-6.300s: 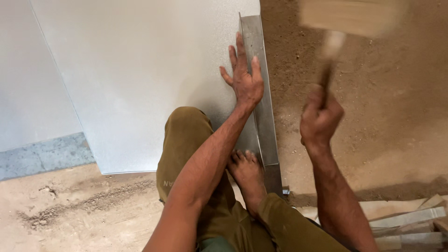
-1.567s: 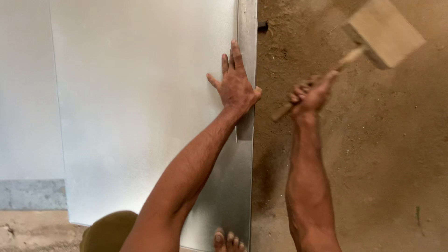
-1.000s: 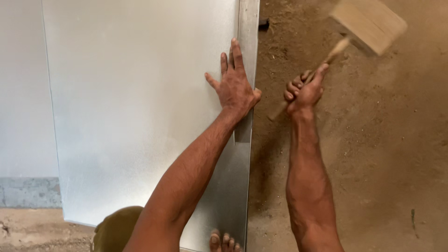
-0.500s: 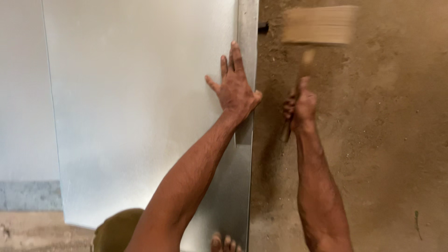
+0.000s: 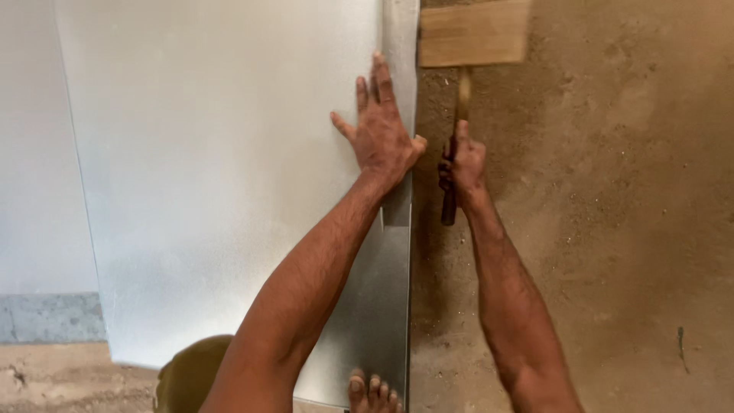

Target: The person sits on the ground holding a large metal sheet against a metal angle bar and repeatedly strikes the sheet's edge with a wooden mallet to bend the edge over the bar. They reposition the sheet and the bar between hammering sections and continue folding the edge along the sheet.

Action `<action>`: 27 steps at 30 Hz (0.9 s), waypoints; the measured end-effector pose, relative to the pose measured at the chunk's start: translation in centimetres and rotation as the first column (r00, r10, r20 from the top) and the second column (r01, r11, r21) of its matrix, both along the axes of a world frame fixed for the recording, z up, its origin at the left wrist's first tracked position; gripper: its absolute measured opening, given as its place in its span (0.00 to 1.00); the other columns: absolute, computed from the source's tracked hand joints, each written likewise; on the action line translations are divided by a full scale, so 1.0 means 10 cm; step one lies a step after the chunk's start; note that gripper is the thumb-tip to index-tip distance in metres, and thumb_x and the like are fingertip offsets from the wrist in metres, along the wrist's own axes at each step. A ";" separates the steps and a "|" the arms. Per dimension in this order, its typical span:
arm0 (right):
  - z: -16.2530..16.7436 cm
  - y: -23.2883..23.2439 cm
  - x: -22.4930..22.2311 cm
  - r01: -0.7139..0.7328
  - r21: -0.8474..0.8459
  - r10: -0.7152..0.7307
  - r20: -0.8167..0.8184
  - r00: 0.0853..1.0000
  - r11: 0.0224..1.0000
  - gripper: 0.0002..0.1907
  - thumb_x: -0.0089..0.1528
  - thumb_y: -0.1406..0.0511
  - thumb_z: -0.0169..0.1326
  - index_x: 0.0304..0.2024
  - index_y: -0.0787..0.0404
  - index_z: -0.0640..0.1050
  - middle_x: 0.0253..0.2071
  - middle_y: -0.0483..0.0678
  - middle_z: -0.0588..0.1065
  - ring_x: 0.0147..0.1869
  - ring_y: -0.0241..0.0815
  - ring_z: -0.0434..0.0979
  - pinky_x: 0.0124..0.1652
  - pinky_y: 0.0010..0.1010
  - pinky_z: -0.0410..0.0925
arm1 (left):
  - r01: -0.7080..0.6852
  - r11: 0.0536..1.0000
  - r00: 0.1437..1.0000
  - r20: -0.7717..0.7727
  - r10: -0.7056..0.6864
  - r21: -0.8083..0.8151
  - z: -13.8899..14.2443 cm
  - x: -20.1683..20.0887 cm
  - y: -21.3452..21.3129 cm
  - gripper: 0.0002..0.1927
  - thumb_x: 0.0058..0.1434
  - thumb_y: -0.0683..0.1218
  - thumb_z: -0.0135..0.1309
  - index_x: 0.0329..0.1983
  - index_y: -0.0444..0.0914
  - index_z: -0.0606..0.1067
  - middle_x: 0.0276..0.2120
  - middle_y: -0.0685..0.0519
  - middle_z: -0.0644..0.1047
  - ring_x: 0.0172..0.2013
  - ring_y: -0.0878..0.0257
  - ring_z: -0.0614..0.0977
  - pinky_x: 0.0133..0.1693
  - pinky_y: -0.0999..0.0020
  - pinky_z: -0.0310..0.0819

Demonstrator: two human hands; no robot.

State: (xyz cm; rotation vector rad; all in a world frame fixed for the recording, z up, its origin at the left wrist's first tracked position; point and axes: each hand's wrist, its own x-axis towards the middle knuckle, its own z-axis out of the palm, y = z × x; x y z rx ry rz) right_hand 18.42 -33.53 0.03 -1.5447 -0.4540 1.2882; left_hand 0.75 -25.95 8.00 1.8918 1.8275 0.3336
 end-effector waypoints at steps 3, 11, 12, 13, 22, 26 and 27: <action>0.05 -0.01 0.04 0.094 0.029 -0.093 -0.049 0.994 0.995 0.31 0.70 0.37 0.40 0.27 0.52 0.62 0.18 0.38 0.58 0.17 0.31 0.56 0.17 0.27 0.53 | -0.003 1.000 1.000 0.031 0.002 0.019 0.01 0.00 0.01 0.74 0.38 0.49 0.72 0.74 0.47 0.28 0.75 0.52 0.52 0.73 0.44 0.53 0.62 0.13 0.35; 0.02 0.26 0.05 0.054 0.062 -0.065 0.201 0.977 0.997 0.32 0.69 0.38 0.43 0.24 0.52 0.62 0.17 0.37 0.59 0.16 0.33 0.57 0.16 0.30 0.55 | 0.005 1.000 1.000 -0.012 -0.005 0.018 -0.05 0.01 -0.01 0.75 0.37 0.51 0.73 0.74 0.46 0.28 0.75 0.52 0.51 0.73 0.44 0.53 0.61 0.12 0.36; 0.00 0.32 0.05 0.162 0.067 -0.168 0.111 0.979 0.985 0.31 0.69 0.38 0.41 0.24 0.51 0.62 0.17 0.37 0.58 0.16 0.33 0.56 0.16 0.30 0.54 | -0.004 1.000 1.000 -0.020 0.004 0.010 -0.06 0.01 -0.01 0.74 0.37 0.50 0.72 0.74 0.46 0.28 0.75 0.52 0.51 0.73 0.44 0.53 0.61 0.12 0.36; 0.01 0.38 0.05 0.281 0.063 -0.284 0.028 0.959 0.958 0.30 0.70 0.38 0.40 0.24 0.50 0.63 0.17 0.37 0.57 0.16 0.32 0.54 0.16 0.30 0.53 | 0.000 1.000 1.000 -0.021 0.000 0.002 -0.06 0.01 -0.01 0.74 0.37 0.50 0.71 0.74 0.46 0.28 0.75 0.52 0.51 0.74 0.44 0.53 0.61 0.12 0.37; 0.39 0.00 -0.03 0.370 0.134 -0.385 0.119 0.915 0.920 0.29 0.70 0.39 0.40 0.24 0.49 0.66 0.17 0.37 0.60 0.16 0.32 0.57 0.15 0.31 0.54 | 0.009 1.000 1.000 0.009 -0.009 0.029 -0.11 0.00 0.00 0.73 0.38 0.48 0.71 0.75 0.46 0.28 0.75 0.52 0.51 0.74 0.44 0.53 0.62 0.12 0.37; 0.42 -0.34 -0.13 -0.025 -0.047 0.039 0.337 0.941 0.999 0.33 0.70 0.39 0.38 0.21 0.53 0.64 0.15 0.39 0.61 0.13 0.32 0.60 0.13 0.29 0.58 | 0.002 0.999 1.000 -0.006 -0.001 0.042 -0.14 0.01 -0.01 0.75 0.37 0.51 0.73 0.74 0.48 0.29 0.76 0.54 0.51 0.74 0.44 0.54 0.61 0.12 0.37; 0.41 -0.38 -0.15 -0.013 -0.065 0.031 0.296 0.955 0.998 0.31 0.70 0.40 0.40 0.23 0.53 0.66 0.16 0.39 0.63 0.14 0.32 0.61 0.13 0.28 0.58 | 0.009 0.999 1.000 -0.002 -0.009 0.051 -0.15 0.00 -0.01 0.75 0.37 0.50 0.73 0.74 0.48 0.29 0.76 0.54 0.51 0.73 0.44 0.53 0.61 0.12 0.37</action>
